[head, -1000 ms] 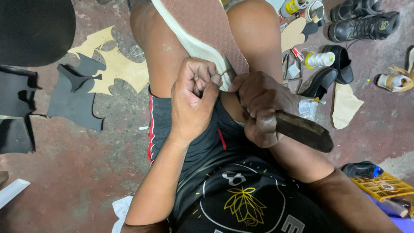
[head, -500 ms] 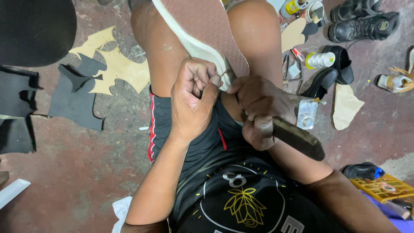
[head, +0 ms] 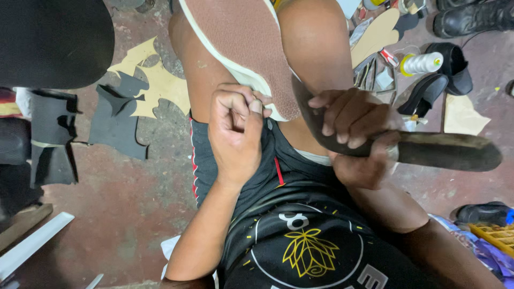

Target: The person trims the edges of a rubber shoe sole using a curved blade and then hammers the sole onto a white shoe.

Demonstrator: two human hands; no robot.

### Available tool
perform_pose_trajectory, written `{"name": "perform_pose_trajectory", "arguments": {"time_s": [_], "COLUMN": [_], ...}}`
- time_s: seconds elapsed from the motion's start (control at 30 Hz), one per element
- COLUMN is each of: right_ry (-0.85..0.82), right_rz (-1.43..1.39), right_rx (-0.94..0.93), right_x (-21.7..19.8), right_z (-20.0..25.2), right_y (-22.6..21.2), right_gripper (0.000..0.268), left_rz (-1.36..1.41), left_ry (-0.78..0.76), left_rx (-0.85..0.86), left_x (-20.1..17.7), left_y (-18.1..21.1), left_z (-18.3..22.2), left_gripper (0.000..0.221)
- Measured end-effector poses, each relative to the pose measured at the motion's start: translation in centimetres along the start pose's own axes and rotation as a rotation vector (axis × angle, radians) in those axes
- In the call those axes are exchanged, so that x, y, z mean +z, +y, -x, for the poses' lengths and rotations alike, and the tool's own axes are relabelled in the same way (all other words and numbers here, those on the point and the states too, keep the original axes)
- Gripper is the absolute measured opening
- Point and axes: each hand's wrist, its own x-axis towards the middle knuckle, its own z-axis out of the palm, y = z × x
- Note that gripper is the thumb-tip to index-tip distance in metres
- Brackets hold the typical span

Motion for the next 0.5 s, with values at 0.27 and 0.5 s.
{"name": "perform_pose_trajectory", "arguments": {"time_s": [0.27,0.5], "right_ry": [-0.066,-0.093], "right_rz": [-0.054,-0.003], "right_rx": [0.002,0.010], "right_x": [0.6,1.2], "right_z": [1.6,1.3], "right_y": [0.4,0.9], "right_gripper": [0.050,0.050], "left_rz": [0.164,0.134], "left_ry": [-0.100,-0.106], "left_rx": [-0.058,-0.091], "left_x": [-1.0,-1.3], "left_y": [-1.0,-0.7], "left_z": [-0.3,-0.8], "left_gripper": [0.015,0.012]}}
